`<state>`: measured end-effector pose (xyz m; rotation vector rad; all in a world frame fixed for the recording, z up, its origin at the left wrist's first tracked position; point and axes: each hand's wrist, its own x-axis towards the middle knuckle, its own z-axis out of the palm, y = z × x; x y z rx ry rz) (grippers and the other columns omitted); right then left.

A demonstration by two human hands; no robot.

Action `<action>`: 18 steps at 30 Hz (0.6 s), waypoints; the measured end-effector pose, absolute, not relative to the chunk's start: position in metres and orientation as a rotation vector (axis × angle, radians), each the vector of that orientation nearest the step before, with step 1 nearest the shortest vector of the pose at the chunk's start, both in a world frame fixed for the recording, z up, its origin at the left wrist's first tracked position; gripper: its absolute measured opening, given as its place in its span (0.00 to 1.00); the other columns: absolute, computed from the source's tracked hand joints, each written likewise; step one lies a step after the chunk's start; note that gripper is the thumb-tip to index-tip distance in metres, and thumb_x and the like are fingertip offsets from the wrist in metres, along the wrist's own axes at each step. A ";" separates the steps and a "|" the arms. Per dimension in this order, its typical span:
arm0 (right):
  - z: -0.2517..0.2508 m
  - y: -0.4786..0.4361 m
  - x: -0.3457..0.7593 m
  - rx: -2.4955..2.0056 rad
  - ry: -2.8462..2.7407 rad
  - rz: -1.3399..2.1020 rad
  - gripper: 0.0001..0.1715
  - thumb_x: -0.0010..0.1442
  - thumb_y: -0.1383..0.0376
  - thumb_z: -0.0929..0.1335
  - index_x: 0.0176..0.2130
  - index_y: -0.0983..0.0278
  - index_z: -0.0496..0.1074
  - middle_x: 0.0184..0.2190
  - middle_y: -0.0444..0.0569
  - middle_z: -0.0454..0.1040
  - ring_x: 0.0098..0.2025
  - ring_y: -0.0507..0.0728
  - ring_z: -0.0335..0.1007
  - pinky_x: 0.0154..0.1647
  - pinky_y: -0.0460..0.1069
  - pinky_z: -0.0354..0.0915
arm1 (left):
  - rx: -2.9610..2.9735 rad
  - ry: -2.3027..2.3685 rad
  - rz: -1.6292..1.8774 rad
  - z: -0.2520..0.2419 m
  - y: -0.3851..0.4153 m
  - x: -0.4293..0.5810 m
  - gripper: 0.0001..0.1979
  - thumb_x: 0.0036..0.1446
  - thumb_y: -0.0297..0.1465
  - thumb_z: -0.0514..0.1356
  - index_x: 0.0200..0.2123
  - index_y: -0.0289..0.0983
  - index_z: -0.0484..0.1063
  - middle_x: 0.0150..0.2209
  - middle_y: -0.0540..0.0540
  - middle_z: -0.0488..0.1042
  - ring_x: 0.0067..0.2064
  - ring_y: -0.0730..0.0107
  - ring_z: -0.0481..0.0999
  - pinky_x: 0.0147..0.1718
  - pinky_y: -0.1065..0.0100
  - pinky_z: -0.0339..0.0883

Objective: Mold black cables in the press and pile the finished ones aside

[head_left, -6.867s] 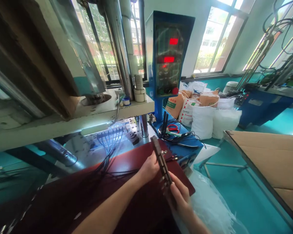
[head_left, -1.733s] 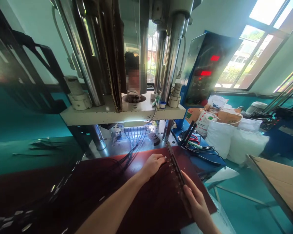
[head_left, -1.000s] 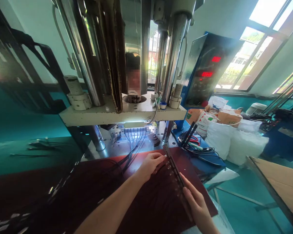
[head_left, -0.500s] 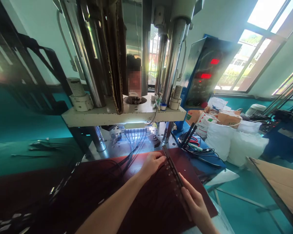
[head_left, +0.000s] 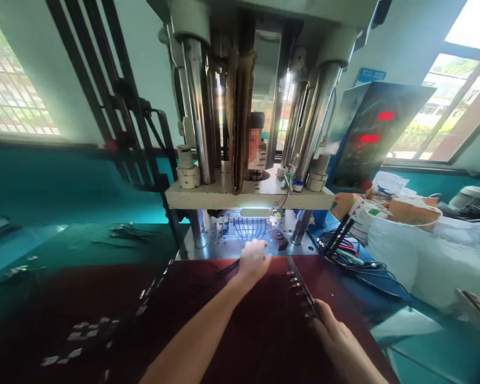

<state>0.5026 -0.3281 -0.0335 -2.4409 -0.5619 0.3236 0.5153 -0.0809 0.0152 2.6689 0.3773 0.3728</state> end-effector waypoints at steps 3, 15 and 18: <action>-0.024 -0.323 0.503 -2.919 -0.822 0.250 0.24 0.61 0.65 0.53 0.53 0.73 0.59 0.28 0.57 0.76 0.32 0.66 0.73 0.27 0.53 0.60 | 2.640 0.637 0.433 0.008 -0.050 0.513 0.17 0.54 0.35 0.51 0.45 0.34 0.64 0.45 0.40 0.67 0.48 0.59 0.64 0.45 0.64 0.57; 0.020 -0.264 0.579 -2.669 -1.297 -0.012 0.11 0.57 0.66 0.60 0.32 0.62 0.71 0.27 0.47 0.75 0.30 0.57 0.71 0.28 0.47 0.60 | 2.656 0.756 0.254 -0.022 -0.047 0.521 0.20 0.50 0.41 0.54 0.41 0.32 0.64 0.42 0.39 0.69 0.47 0.56 0.66 0.44 0.61 0.56; 0.037 -0.192 0.619 -2.437 -1.377 -0.191 0.12 0.58 0.67 0.60 0.33 0.64 0.72 0.30 0.48 0.74 0.35 0.55 0.70 0.35 0.47 0.62 | 2.670 0.753 0.314 -0.023 -0.046 0.519 0.18 0.50 0.39 0.54 0.40 0.33 0.65 0.41 0.40 0.70 0.46 0.57 0.66 0.43 0.62 0.56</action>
